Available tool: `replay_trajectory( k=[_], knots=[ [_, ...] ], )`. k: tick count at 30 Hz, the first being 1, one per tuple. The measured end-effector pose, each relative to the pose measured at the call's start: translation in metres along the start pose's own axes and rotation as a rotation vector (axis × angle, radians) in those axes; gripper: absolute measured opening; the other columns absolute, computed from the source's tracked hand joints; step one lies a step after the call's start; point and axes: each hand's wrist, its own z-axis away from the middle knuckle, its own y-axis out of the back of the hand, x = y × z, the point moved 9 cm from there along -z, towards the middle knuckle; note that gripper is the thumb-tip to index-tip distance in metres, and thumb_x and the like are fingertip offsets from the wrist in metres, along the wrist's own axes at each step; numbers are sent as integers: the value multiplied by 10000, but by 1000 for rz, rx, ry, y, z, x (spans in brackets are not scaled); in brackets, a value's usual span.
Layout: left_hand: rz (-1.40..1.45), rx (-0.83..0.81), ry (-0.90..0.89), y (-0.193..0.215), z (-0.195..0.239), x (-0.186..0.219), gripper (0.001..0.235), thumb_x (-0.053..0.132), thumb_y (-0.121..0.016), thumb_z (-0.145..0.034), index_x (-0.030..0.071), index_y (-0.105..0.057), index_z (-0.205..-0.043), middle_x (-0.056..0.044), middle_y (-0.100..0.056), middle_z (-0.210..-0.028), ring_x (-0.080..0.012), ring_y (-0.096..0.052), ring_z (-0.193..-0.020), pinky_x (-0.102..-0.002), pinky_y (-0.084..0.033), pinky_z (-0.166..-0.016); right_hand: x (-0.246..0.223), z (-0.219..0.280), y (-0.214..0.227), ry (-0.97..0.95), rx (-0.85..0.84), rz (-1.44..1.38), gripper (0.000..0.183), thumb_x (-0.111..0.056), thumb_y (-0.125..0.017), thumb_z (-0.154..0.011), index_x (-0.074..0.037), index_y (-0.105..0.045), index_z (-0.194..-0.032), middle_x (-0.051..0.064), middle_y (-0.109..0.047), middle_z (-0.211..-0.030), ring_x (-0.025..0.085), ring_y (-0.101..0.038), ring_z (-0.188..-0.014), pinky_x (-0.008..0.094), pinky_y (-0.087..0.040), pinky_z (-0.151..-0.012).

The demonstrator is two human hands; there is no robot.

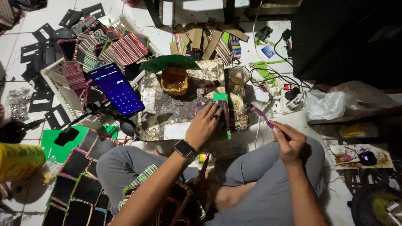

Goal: The person sits on the floor and uses a pink brush to apply a yellowish adhesive to the edges of a small rectangular fabric piece. They repeatedly dip the brush into a container and spread the glue along the borders of the item.

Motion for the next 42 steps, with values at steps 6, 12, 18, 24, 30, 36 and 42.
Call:
replay_trajectory(
  k=[6, 12, 18, 24, 30, 36, 42],
  knots=[
    [-20, 73, -127, 1, -5, -6, 385, 73, -625, -953, 31, -649, -1335, -223, -653, -1332, -363, -583, -1294, -391, -499, -1019, -17, -8, -9, -37, -41, 35, 206, -124, -658, -971, -19, -798, -1080, 114, -599, -577, 165, -532, -576, 330, -449, -560],
    [-28, 79, -141, -2, -3, -7, 402, 69, -598, -964, 27, -634, -1362, -203, -674, -1330, -346, -587, -1283, -387, -501, -1031, -13, -12, -13, -26, -57, 77, 206, -130, -668, -969, -32, -802, -1091, 121, -609, -584, 164, -523, -574, 340, -440, -550],
    [-28, 35, -118, -29, 3, -8, 382, 79, -600, -970, 56, -643, -1349, -147, -647, -1362, -342, -568, -1271, -418, -493, -1052, -20, -11, -21, -22, -99, 145, 201, -113, -672, -980, -39, -802, -1114, 145, -662, -647, 193, -575, -588, 361, -474, -581],
    [157, -24, -21, -20, -8, -11, 375, 28, -626, -969, 37, -638, -1343, -189, -674, -1309, -358, -598, -1253, -437, -504, -1024, -79, -38, -77, 192, -133, 268, 185, -78, -690, -1001, -42, -804, -1143, 210, -737, -807, 396, -708, -719, 450, -522, -598],
    [137, 14, 38, -57, -1, -11, 248, 40, -655, -943, 86, -737, -1173, -127, -738, -1219, -316, -646, -1160, -415, -512, -1003, -121, -81, -159, 284, -305, 343, 206, -133, -708, -997, -159, -814, -1171, 108, -765, -840, 349, -739, -781, 433, -566, -644],
    [120, 48, 41, -31, -6, -17, 123, 57, -681, -890, 112, -784, -929, -78, -767, -1008, -292, -637, -1104, -390, -504, -952, -140, -104, -212, 397, -379, 437, 192, -64, -716, -956, -88, -788, -1132, 204, -684, -745, 427, -688, -713, 509, -519, -566],
    [87, 18, 65, -40, -5, -16, 96, 83, -710, -854, 104, -789, -802, -81, -777, -829, -289, -630, -1068, -355, -472, -944, -153, -113, -247, 462, -407, 718, 156, -182, -710, -979, -179, -805, -1103, 139, -673, -688, 342, -695, -570, 432, -536, -504]
  ],
)
